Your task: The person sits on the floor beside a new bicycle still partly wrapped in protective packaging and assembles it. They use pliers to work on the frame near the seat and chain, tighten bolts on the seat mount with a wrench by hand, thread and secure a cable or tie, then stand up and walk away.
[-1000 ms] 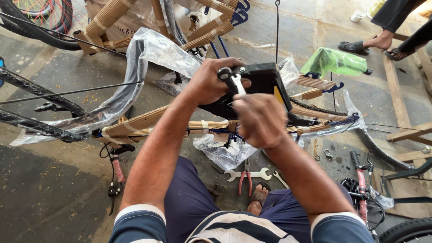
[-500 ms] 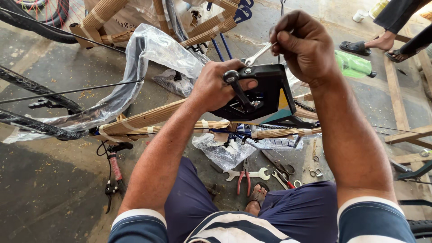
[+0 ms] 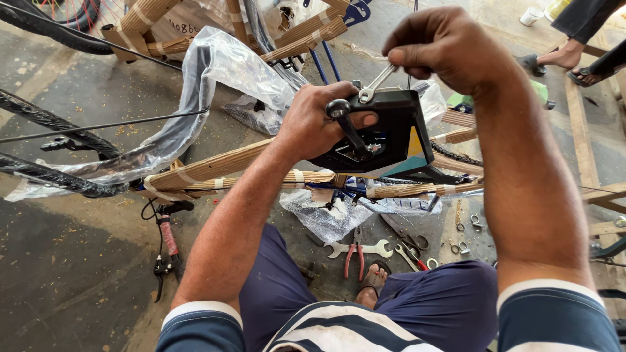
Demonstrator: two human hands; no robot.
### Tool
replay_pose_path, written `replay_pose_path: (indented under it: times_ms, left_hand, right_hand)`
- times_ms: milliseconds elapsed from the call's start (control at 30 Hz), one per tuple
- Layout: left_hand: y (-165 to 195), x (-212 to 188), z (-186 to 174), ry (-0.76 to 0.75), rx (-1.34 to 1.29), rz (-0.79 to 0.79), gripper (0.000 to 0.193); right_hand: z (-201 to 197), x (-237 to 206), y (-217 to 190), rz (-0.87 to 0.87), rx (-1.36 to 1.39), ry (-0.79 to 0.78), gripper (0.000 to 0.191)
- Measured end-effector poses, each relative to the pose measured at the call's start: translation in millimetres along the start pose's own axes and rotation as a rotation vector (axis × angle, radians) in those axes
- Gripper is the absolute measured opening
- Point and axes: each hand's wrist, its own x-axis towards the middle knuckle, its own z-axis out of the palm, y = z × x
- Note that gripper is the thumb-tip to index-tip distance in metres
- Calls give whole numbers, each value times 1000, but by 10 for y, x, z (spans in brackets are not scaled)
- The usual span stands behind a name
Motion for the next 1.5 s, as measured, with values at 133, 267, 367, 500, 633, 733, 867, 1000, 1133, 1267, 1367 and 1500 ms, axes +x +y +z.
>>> replay_pose_path:
  times_ms: [133,267,367,500,633,733,867,1000,1133,1267,1367,1500]
  left_hand:
    - [-14,-6,11,14,-15,37,44]
    - [-28,-3,40,33,-17,35,42]
    - [-30,-5,50,47,-31,44,41]
    - [-14,-13,48,55,1,-18,38]
    - [-6,-13,45,40,29,-30,37]
    - [-21,-7,44,30,4,-8,40]
    - [-49,-13,50,4,22,-50,41]
    - [-57,-19,46,25,-11,-12,44]
    - [-45,-21,30,28,2,-19,46]
    - [-30,-24,18,31,14,-23,49]
    - [-21,-23,14,43,38,-12,52]
    - [-13,-17,8,36,18,-9,51]
  right_hand:
    - [93,-160,-90,11,-395,158,19]
    - [379,-633,-4,-240,-817,484,23]
    - [854,-859,124,-412,-830,751,18]
    - [1561,-858,239,-535,-795,1071,10]
    - [1567,-975,153,-547,-480,978,10]
    - [1196,-1052,15,-320,-84,1017,14]
    - [595,-819,-90,34,-108,623,12]
    - [281,-465,-31,97,12,331,15]
    - [80,-134,63,95,136,73,21]
    - [-9,220,189,109,176,-134,28]
    - [57,414,263,89,212,-204,29]
    - [147,389,235,106,209,-191,24]
